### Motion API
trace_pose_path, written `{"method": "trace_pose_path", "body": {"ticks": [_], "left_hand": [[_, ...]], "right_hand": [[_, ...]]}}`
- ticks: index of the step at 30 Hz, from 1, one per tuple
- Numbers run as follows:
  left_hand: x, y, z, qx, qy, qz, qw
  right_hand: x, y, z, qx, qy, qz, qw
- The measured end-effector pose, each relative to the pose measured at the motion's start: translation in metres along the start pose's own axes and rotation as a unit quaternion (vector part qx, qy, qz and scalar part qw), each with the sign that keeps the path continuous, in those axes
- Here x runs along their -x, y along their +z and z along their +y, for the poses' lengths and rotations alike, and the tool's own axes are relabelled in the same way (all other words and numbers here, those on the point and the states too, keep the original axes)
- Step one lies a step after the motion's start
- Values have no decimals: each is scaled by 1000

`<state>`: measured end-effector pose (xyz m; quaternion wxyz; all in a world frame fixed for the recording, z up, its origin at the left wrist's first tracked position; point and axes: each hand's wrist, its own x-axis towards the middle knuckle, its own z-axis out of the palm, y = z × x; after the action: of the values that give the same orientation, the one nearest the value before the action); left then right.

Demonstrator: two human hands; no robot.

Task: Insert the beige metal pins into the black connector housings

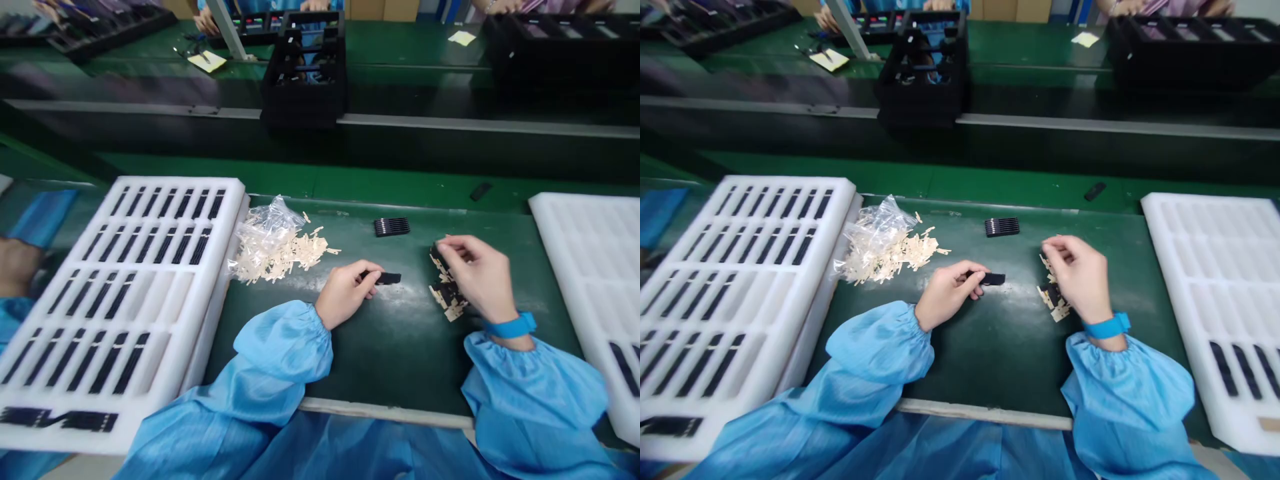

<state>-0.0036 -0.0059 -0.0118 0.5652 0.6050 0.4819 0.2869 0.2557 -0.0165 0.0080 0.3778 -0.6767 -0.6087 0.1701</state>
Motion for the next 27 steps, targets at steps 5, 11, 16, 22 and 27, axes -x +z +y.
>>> {"method": "trace_pose_path", "body": {"ticks": [5,11,16,22,27], "left_hand": [[-1,3,1,49,-15,2,999],[-2,4,1,60,-3,-9,998],[-1,5,-1,64,6,-7,998],[-3,6,-3,88,5,-8,996],[-6,6,0,158,-19,9,987]], "right_hand": [[-17,-11,25,112,-36,-16,993],[-27,-7,28,137,-179,-135,965],[-31,-10,39,164,-149,-130,966],[-14,-12,19,140,-138,-48,979],[15,12,-23,-2,-148,-56,987]]}}
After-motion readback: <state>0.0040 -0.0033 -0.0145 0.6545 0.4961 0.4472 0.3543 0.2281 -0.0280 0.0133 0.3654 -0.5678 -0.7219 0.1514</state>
